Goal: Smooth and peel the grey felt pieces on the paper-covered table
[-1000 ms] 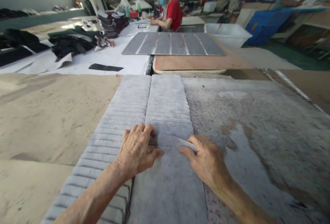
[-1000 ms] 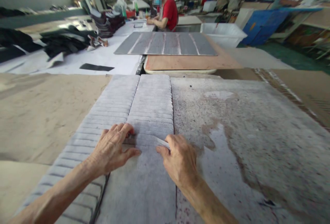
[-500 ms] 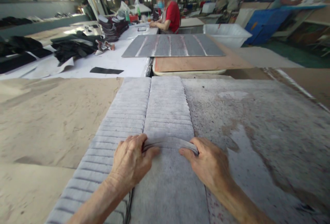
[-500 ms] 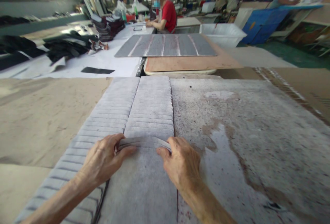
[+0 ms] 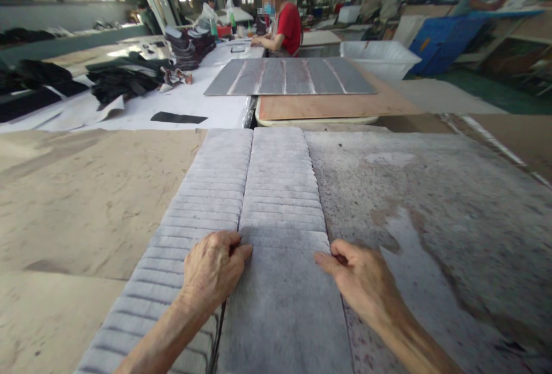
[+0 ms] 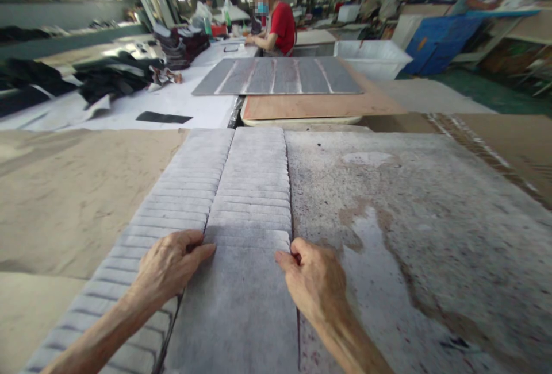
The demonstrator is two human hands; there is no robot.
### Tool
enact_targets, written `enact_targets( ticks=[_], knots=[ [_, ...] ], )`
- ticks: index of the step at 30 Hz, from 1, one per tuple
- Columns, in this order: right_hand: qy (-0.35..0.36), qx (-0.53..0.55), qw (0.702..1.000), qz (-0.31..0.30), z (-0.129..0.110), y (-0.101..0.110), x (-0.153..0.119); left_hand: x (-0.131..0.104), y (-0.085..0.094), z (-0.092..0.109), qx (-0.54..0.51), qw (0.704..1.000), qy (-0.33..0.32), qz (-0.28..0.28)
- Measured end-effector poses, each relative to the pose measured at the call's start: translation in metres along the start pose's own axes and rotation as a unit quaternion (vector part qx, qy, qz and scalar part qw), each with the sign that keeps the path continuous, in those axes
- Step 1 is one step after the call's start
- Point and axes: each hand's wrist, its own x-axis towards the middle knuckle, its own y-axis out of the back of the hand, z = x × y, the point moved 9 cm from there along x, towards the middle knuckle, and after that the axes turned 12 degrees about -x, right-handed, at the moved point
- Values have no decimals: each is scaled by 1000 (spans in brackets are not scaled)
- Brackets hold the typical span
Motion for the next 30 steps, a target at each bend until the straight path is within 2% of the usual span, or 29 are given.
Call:
enact_targets(
  ticks=[8,15,20,23,25,27,28,30],
  knots=[
    [-22,16,1000,-12,0,4,2,2,-2,-4,4,1000,10,-4],
    [-30,18,999,-20,-1,4,3,-1,-3,2,25,999,-18,11],
    [-19,-18,1000,-3,-2,3,3,-6,-1,5,59,996,-37,59],
    [-23,-37,999,0,-3,3,2,-16,7,6,67,986,-56,139],
    [-27,-46,999,-1,-2,3,1,-27,13,11,83,969,-98,210],
    [-25,-48,999,0,-3,3,0,-41,11,23,106,946,-184,246],
    [-26,-50,998,-1,-2,3,0,-47,4,30,118,934,-237,239],
    [-26,-50,998,-4,-3,2,1,-58,-17,42,134,915,-341,168]
  ],
)
